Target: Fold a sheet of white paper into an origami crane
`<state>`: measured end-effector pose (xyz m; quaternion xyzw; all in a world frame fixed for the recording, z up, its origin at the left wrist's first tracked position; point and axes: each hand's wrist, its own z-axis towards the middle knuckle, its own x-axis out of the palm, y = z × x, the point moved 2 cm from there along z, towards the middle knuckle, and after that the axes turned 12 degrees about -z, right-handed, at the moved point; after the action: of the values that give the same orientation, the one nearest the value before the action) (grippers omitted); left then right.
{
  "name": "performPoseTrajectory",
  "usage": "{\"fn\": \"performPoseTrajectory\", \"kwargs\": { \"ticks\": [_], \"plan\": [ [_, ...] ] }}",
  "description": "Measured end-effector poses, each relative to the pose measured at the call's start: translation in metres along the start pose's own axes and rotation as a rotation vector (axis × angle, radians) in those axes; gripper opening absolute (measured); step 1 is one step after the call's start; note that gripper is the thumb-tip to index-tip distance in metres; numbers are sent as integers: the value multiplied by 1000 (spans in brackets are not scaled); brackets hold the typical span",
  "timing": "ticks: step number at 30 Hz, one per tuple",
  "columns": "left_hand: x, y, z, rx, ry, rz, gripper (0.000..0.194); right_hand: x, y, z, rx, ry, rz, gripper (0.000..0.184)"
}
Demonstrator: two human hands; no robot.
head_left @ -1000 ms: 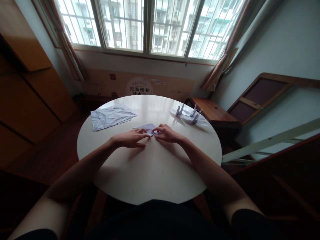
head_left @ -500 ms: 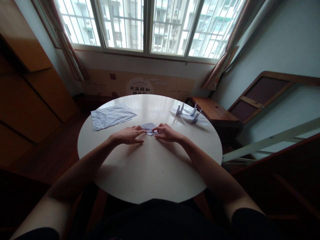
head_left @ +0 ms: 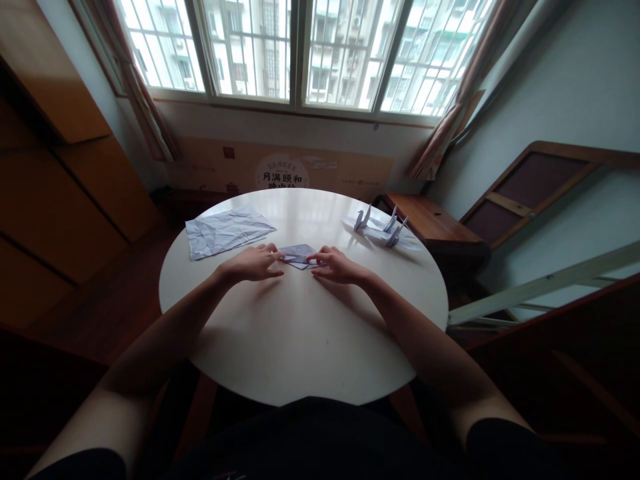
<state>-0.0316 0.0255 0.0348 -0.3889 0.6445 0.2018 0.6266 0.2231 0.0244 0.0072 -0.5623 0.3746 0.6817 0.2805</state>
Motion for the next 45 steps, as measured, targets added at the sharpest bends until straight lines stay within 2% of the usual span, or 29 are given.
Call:
{"fn": "performPoseTrajectory", "kwargs": {
  "ticks": [22, 31, 35, 39, 41, 43, 45],
  "plan": [
    [11, 0, 9, 0, -10, -3, 64, 3, -4, 1, -10, -36, -27, 41],
    [-3, 8, 3, 64, -89, -67, 47, -3, -6, 0, -49, -78, 51, 34],
    [-8, 14, 2, -10, -85, -64, 43, -7, -11, -1, -19, -134, 41, 32],
    [-9, 20, 4, -144, -177, -61, 44, -10, -17, -2, 67, -175, -23, 32],
    [-7, 21, 6, -158, -245, -76, 45, -11, -19, -2, 104, -196, -47, 33],
    [-3, 20, 10, -100, -300, -91, 45, -12, -21, -2, 127, -212, -54, 33],
    [1, 18, 14, 18, -341, -117, 45, -12, -21, -2, 140, -225, -47, 30]
  ]
}}
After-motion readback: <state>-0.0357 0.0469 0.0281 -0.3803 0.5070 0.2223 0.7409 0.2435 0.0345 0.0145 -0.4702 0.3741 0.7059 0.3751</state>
